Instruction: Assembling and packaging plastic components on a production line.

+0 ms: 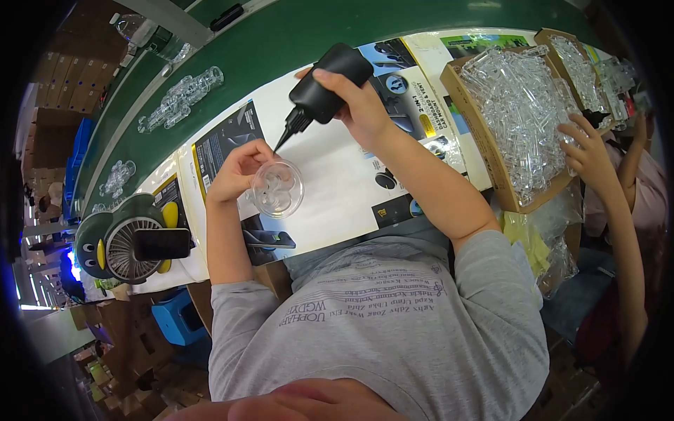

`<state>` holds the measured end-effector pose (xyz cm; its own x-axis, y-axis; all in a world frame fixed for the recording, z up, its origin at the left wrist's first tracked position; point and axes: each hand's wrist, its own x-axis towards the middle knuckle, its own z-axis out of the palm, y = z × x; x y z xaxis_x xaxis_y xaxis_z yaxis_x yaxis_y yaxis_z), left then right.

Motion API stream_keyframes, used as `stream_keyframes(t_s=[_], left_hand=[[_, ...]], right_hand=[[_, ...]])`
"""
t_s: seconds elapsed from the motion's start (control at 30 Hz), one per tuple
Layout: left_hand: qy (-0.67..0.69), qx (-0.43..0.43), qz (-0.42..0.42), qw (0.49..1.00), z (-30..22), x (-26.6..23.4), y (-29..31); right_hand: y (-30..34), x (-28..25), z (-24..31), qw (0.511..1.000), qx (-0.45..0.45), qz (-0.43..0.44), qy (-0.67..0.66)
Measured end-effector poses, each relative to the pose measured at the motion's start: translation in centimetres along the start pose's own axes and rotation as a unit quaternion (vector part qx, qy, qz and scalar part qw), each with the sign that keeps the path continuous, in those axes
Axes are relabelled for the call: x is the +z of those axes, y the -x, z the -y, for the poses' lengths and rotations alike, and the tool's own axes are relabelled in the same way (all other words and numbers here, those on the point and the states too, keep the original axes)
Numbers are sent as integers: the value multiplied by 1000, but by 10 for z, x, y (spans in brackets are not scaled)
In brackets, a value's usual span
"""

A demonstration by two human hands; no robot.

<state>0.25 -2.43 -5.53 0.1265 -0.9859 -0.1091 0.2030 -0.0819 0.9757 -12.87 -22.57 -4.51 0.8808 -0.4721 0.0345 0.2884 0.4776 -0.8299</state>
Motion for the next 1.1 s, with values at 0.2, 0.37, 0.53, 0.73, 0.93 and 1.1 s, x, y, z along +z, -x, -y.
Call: stream_keyframes(t_s=[0.2, 0.37, 0.53, 0.73, 0.93, 1.1], left_hand=[[29, 108, -90, 990, 8, -14, 0], [63, 107, -148, 981, 10, -14, -2], [150, 132, -142, 969, 11, -12, -6], [134, 161, -222, 952, 14, -21, -10], [177, 162, -231, 943, 15, -19, -10], [190, 166, -213, 944, 18, -17, -10]], right_hand=[[-15, -22, -10, 996, -20, -70, 51], [-24, -34, -33, 851, -235, -11, 469], [-28, -40, -50, 808, -178, 20, 561], [-31, -41, -45, 791, -260, -52, 552], [-20, -34, -37, 805, -288, -56, 516], [-9, -24, -24, 785, -350, -60, 508]])
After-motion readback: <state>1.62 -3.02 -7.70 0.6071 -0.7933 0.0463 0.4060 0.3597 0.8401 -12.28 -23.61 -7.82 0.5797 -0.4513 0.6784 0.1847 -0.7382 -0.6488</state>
